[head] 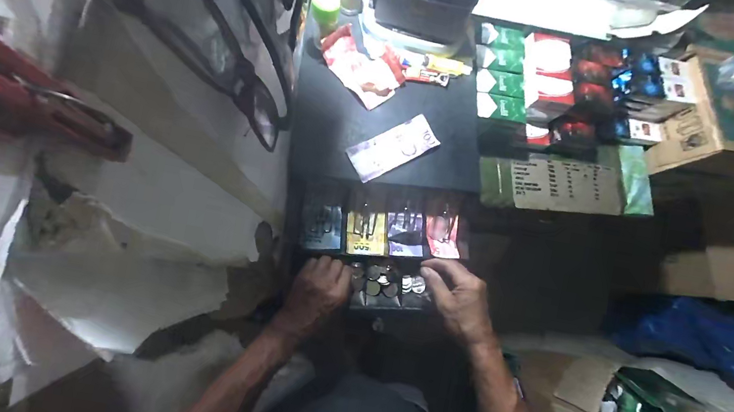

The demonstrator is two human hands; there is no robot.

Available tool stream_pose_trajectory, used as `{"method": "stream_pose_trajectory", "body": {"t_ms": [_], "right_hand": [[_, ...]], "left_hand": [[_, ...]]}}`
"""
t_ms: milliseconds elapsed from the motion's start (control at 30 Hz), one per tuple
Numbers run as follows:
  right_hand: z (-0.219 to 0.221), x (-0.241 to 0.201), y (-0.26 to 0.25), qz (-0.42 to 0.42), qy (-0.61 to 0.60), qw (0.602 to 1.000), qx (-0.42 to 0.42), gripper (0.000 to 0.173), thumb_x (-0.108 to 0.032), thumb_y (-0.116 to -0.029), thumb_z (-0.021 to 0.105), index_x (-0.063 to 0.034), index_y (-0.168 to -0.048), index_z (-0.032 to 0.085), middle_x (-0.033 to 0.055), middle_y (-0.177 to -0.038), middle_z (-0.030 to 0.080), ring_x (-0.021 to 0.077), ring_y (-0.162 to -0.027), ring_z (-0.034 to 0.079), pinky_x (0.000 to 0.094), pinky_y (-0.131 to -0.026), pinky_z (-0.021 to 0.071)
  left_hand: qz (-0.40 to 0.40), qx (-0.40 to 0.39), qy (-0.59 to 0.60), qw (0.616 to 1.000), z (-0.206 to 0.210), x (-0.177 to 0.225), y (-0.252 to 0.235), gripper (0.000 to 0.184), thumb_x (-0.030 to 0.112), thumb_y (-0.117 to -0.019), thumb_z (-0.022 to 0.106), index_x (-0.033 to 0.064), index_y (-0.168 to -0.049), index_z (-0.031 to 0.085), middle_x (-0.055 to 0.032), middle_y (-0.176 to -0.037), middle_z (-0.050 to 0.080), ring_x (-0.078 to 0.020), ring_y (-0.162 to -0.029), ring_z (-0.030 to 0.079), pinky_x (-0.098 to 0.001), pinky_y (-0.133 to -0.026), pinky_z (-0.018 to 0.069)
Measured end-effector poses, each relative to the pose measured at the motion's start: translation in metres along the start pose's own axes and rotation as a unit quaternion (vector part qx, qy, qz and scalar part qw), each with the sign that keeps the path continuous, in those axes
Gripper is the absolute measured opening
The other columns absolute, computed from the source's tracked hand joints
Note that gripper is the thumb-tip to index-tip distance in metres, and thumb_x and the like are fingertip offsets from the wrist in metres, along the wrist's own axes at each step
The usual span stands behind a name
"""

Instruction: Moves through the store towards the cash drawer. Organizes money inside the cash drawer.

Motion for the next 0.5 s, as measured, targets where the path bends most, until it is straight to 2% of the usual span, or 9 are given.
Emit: {"method": "stream_pose_trajectory", "body": {"t_ms": [100, 167, 233, 267, 333, 367, 433, 500], "right_hand": [[-0.011, 0.012, 0.004, 0.037, 0.038, 0.999, -0.001, 0.022, -0.015, -0.1002, 0.062, -0.0001, -0.110, 0.076, 0.0148, -0.107, 0.075, 0.0174, -0.099, 0.072, 0.0331, -0.092, 0.0564], [-0.002, 0.012, 0.007, 0.037, 0.127, 0.988, -0.076, 0.027, -0.017, -0.1022, 0.058, 0.0002, -0.115, 0.075, 0.0198, -0.114, 0.073, 0.0296, -0.107, 0.071, 0.0453, -0.098, 0.0545], [0.014, 0.008, 0.008, 0.070, 0.237, 0.953, -0.175, 0.034, -0.023, -0.1050, 0.054, -0.0011, -0.125, 0.070, 0.0236, -0.123, 0.068, 0.0380, -0.114, 0.067, 0.0544, -0.099, 0.0515], [0.021, 0.006, 0.006, 0.091, 0.282, 0.932, -0.210, 0.037, -0.026, -0.1058, 0.054, -0.0010, -0.129, 0.067, 0.0253, -0.126, 0.066, 0.0406, -0.116, 0.066, 0.0566, -0.098, 0.0506], [0.030, 0.001, 0.002, 0.109, 0.342, 0.902, -0.239, 0.038, -0.026, -0.1052, 0.056, 0.0009, -0.130, 0.064, 0.0281, -0.127, 0.063, 0.0439, -0.116, 0.064, 0.0591, -0.096, 0.0502], [0.033, -0.001, 0.000, 0.103, 0.363, 0.894, -0.243, 0.036, -0.024, -0.1044, 0.057, 0.0014, -0.129, 0.064, 0.0289, -0.126, 0.062, 0.0446, -0.115, 0.064, 0.0597, -0.093, 0.0507], [0.040, -0.003, 0.001, 0.083, 0.389, 0.882, -0.254, 0.032, -0.017, -0.1040, 0.056, 0.0038, -0.126, 0.065, 0.0301, -0.124, 0.062, 0.0459, -0.113, 0.064, 0.0599, -0.090, 0.0513], [0.043, -0.004, 0.002, 0.063, 0.394, 0.876, -0.269, 0.029, -0.010, -0.1029, 0.053, 0.0066, -0.124, 0.065, 0.0302, -0.124, 0.062, 0.0462, -0.114, 0.063, 0.0595, -0.090, 0.0514]], "left_hand": [[-0.023, -0.023, 0.062, 0.998, -0.004, -0.005, -0.001, 0.018, 0.009, -0.0973, 0.060, -0.0035, -0.099, 0.072, -0.0214, -0.087, 0.070, -0.0397, -0.082, 0.071, -0.0506, -0.073, 0.0585], [-0.050, -0.018, 0.105, 0.993, -0.006, -0.009, 0.000, 0.022, 0.012, -0.0991, 0.058, -0.0040, -0.102, 0.073, -0.0224, -0.093, 0.071, -0.0402, -0.088, 0.072, -0.0521, -0.077, 0.0588], [-0.100, -0.010, 0.184, 0.978, -0.014, -0.016, 0.003, 0.028, 0.016, -0.1016, 0.054, -0.0051, -0.104, 0.072, -0.0214, -0.098, 0.073, -0.0352, -0.093, 0.073, -0.0491, -0.084, 0.0593], [-0.137, -0.011, 0.238, 0.961, -0.020, -0.022, 0.004, 0.029, 0.017, -0.1027, 0.053, -0.0060, -0.105, 0.071, -0.0197, -0.098, 0.073, -0.0296, -0.090, 0.073, -0.0439, -0.084, 0.0595], [-0.222, -0.020, 0.349, 0.910, -0.030, -0.032, 0.011, 0.028, 0.016, -0.1033, 0.052, -0.0076, -0.107, 0.068, -0.0146, -0.090, 0.070, -0.0165, -0.076, 0.068, -0.0324, -0.073, 0.0580], [-0.259, -0.026, 0.392, 0.882, -0.034, -0.037, 0.016, 0.027, 0.015, -0.1029, 0.053, -0.0082, -0.109, 0.066, -0.0127, -0.089, 0.069, -0.0129, -0.073, 0.067, -0.0298, -0.070, 0.0582], [-0.321, -0.043, 0.442, 0.837, -0.039, -0.045, 0.029, 0.025, 0.012, -0.1025, 0.054, -0.0088, -0.112, 0.064, -0.0132, -0.097, 0.071, -0.0125, -0.076, 0.070, -0.0295, -0.071, 0.0608], [-0.357, -0.041, 0.464, 0.810, -0.045, -0.049, 0.036, 0.022, 0.009, -0.1024, 0.054, -0.0095, -0.112, 0.062, -0.0126, -0.100, 0.071, -0.0124, -0.078, 0.072, -0.0283, -0.072, 0.0623]]}}
Point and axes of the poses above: each hand's wrist, its own y-axis away from the middle knuckle, its own z-axis out of the palm, x = y × z, the point moved 7 cm from there along -y, towards the middle knuckle
